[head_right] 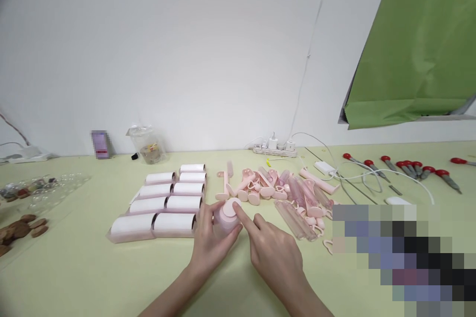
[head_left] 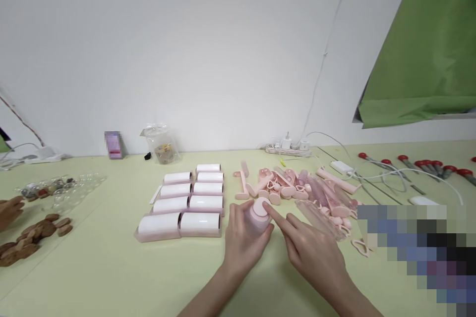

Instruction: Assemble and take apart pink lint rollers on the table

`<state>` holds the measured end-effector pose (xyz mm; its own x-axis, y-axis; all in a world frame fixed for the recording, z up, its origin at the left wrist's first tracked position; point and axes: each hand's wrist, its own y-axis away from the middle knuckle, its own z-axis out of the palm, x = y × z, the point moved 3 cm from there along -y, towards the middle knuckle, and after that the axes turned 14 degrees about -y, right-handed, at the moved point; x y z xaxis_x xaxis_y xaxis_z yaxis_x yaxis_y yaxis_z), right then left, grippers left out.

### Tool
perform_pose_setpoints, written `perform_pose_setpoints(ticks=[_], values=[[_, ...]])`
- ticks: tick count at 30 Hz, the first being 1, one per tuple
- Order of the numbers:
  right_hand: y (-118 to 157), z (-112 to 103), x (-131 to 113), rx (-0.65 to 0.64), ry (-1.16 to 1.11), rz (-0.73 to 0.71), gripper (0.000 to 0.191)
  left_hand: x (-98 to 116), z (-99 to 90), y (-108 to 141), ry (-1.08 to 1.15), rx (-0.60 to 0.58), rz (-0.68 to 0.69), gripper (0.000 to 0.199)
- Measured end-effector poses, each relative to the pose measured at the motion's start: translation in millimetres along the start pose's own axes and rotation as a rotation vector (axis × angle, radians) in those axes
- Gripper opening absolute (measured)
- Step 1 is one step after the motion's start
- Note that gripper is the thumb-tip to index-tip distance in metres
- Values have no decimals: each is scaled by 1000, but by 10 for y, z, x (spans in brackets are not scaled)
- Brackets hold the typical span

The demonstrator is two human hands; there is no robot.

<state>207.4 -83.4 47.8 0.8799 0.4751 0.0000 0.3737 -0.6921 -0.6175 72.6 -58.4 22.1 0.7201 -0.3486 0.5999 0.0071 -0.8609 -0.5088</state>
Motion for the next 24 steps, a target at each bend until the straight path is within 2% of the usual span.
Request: perform_pose_setpoints(ticks=[4,9,12,17,20,24], values=[[19,-18,256,9,17,97,49,-36,48,62,150,-27,-46,42],[98,-27,605,-31,111,239,46,-85,65,14,234,-35,-117,55],[171,-47,681,-3,127,246,47,-151,77,-6,222,-111,-132,48],[314,-108,715,118,149,191,45,-319,127,110,79,-166,-280,51],[351,-113,705,130,148,161,45,-229,172,140,-14,-107,-150,56],[350,-96,633,113,157,117,43,141,328,43,-41,-146,138,61]])
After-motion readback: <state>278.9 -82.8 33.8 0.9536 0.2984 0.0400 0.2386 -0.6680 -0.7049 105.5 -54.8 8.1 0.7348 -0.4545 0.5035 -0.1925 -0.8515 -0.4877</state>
